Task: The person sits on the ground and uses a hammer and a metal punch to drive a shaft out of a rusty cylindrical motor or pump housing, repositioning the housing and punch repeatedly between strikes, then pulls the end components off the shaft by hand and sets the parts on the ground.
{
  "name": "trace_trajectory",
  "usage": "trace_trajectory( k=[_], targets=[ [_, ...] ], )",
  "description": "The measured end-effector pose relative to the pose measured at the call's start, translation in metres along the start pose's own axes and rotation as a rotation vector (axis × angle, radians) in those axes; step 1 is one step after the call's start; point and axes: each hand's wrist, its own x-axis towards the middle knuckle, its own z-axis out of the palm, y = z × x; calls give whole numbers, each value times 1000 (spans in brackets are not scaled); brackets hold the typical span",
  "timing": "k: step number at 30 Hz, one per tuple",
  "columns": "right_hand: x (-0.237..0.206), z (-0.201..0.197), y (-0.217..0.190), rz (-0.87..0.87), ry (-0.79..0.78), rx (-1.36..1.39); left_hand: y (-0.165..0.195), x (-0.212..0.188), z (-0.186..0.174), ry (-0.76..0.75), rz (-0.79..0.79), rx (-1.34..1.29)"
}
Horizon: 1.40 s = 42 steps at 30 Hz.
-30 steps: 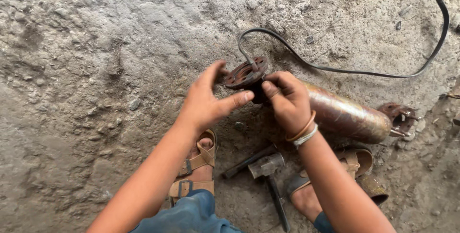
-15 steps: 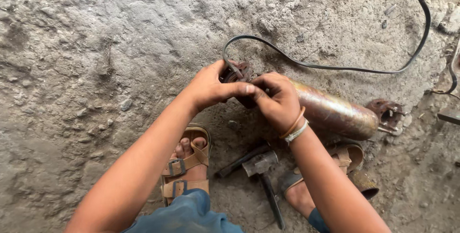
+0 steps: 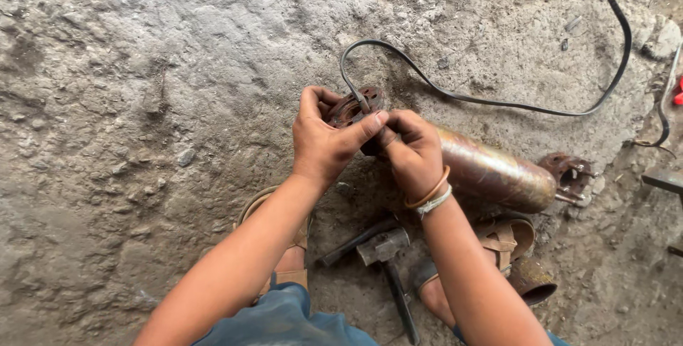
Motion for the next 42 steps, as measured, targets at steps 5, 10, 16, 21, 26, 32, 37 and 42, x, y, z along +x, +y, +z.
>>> trace_trajectory(
  k=[5, 10, 16, 21, 26, 32, 37, 42],
  targets=[
    [-1, -3, 6, -152, -18, -99, -16, -1, 10, 55, 68, -212],
    [-2, -9, 3, -66, -18, -115, -20, 27, 17, 149, -17, -450],
    [-26, -5, -6, -236, -33, -450, 2, 76, -26, 131, 107, -623],
    [-34, 4, -14, -319, -77, -613, 27, 85, -40, 210, 164, -395],
    [-44, 14, -19, -444, -80, -794, 37, 114, -42, 247, 39, -403],
    [-72, 22, -10, -519, -127, -832, 15, 159, -38, 251, 319, -287],
    [-94, 23, -3, -537, -181, -881, 72, 183, -64, 213, 147, -447],
    [-99, 33, -12, -538, -319, -946, 175, 145, -93, 97, 329, 359]
  ],
)
